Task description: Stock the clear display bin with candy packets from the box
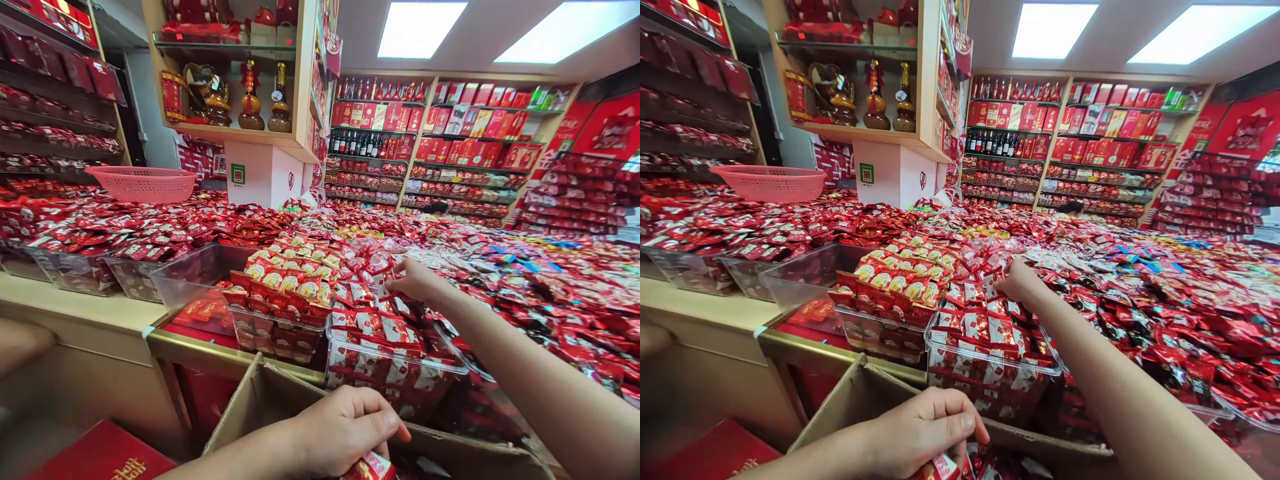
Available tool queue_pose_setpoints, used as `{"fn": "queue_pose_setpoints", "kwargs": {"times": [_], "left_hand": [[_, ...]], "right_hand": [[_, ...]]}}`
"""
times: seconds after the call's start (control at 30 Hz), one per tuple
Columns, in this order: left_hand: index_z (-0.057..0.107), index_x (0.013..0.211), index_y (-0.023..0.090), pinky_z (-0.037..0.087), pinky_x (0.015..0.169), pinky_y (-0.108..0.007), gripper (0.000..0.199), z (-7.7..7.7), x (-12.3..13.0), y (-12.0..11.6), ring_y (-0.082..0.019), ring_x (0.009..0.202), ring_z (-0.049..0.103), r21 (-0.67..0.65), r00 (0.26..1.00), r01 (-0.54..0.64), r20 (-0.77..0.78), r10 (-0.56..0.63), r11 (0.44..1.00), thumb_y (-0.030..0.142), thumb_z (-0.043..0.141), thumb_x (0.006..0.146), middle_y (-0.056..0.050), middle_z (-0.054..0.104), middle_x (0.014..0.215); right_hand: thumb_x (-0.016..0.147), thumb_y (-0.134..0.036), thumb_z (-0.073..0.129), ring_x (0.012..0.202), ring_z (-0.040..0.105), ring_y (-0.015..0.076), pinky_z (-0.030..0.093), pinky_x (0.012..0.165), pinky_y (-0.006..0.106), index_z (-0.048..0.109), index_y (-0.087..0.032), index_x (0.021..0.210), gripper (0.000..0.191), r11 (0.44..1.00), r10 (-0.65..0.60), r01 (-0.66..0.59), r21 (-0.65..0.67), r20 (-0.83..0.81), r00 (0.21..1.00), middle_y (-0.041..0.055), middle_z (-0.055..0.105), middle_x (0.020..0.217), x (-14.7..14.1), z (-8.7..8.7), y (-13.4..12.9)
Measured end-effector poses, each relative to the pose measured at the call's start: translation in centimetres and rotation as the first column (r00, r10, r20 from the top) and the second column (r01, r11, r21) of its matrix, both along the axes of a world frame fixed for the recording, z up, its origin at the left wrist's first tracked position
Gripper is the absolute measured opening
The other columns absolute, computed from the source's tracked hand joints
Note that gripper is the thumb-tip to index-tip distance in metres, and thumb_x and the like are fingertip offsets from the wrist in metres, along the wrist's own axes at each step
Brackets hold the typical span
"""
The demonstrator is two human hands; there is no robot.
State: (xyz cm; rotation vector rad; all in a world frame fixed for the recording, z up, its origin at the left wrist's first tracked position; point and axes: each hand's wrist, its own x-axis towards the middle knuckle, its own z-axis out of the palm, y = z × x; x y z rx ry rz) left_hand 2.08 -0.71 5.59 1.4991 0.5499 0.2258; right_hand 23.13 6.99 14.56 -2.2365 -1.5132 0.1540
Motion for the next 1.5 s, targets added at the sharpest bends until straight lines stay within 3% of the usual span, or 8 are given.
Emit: {"fn": "queue_pose_setpoints", "kwargs": {"times": [0.4,0.57,0.7,0.83,1.17,1.3,1.4,1.5], "left_hand": [[0.061,0.093,0.015,0.023,0.039,-0.018,0.035,-0.2,-0.6,-0.1,-0.005,0.042,0.031,0.089,0.996,0.059,-0.071,-0.053,0.994,0.043,0.045,0.077,0.004,0.043,0.055],[0.059,0.078,0.013,0.026,0.047,-0.019,0.036,-0.1,-0.5,0.5,-0.007,0.050,0.033,0.219,0.951,-0.290,0.174,0.255,0.932,0.044,0.043,0.080,0.004,0.040,0.056],[0.053,0.075,0.014,0.032,0.055,-0.019,0.032,1.1,-0.8,1.3,-0.008,0.058,0.037,0.237,0.814,-0.559,0.338,0.472,0.794,0.043,0.040,0.082,0.003,0.044,0.062],[0.052,0.076,0.015,0.034,0.057,-0.019,0.029,1.5,-1.0,1.3,-0.009,0.059,0.039,0.295,0.801,-0.585,0.360,0.479,0.756,0.041,0.042,0.083,0.003,0.046,0.064],[0.055,0.085,0.012,0.039,0.048,-0.019,0.033,2.0,-0.6,1.0,-0.011,0.053,0.056,0.078,0.971,-0.180,0.176,0.165,0.980,0.043,0.052,0.075,-0.002,0.057,0.067],[0.054,0.084,0.012,0.039,0.046,-0.017,0.035,1.9,-0.4,1.0,-0.010,0.051,0.059,-0.007,0.956,-0.196,0.221,0.193,0.981,0.046,0.050,0.076,-0.002,0.057,0.065],[0.050,0.096,0.014,0.041,0.048,-0.018,0.043,2.0,-0.6,0.9,-0.012,0.055,0.061,-0.156,0.951,-0.149,0.246,0.185,0.976,0.053,0.043,0.078,-0.005,0.060,0.073],[0.051,0.097,0.013,0.043,0.049,-0.018,0.042,2.3,-0.5,0.8,-0.010,0.053,0.059,-0.171,0.941,-0.191,0.247,0.230,0.967,0.046,0.057,0.072,-0.004,0.061,0.068]], "right_hand": [[0.075,-0.023,0.059,0.080,0.057,0.0169,0.046,0.070,0.034,0.058,-0.012,0.082,0.013,0.982,0.093,-0.027,-0.187,0.353,0.931,0.0050,0.062,0.085,-0.6,-2.6,1.9],[0.076,-0.020,0.052,0.083,0.057,0.0203,0.041,0.068,0.028,0.059,-0.013,0.081,0.011,0.994,0.105,-0.113,-0.001,0.374,0.921,0.0114,0.063,0.087,-2.3,-0.8,-1.4],[0.082,-0.049,0.036,0.049,0.048,0.0114,0.035,0.045,0.021,0.052,-0.019,0.066,0.038,0.926,0.354,-0.345,0.156,-0.035,0.935,-0.0007,0.053,0.054,-6.0,-0.4,-8.2],[0.074,-0.048,0.051,0.048,0.038,0.0095,0.029,0.041,0.020,0.050,-0.018,0.060,0.034,0.848,0.501,-0.526,0.062,-0.418,0.758,-0.0027,0.047,0.053,-8.7,-3.7,-13.3],[0.072,-0.041,0.059,0.041,0.049,0.0063,0.032,0.035,0.015,0.053,-0.015,0.073,0.027,0.909,0.337,-0.362,0.209,-0.878,0.340,0.0001,0.058,0.061,-5.5,-7.7,-14.5],[0.072,-0.039,0.059,0.045,0.054,0.0118,0.042,0.040,0.021,0.057,-0.018,0.075,0.021,0.930,0.365,-0.171,0.327,-0.747,0.556,0.0001,0.059,0.056,-5.4,-8.4,-15.3],[0.076,-0.027,0.055,0.066,0.061,0.0175,0.050,0.058,0.028,0.059,-0.023,0.084,0.010,0.787,0.442,-0.194,0.586,-0.316,0.840,0.0033,0.066,0.074,-5.8,-9.2,-15.5],[0.079,-0.015,0.048,0.078,0.061,0.0175,0.050,0.067,0.027,0.055,-0.027,0.095,0.021,0.648,0.495,-0.387,0.656,0.024,0.869,0.0035,0.064,0.085,-5.8,-9.6,-15.5]]}}
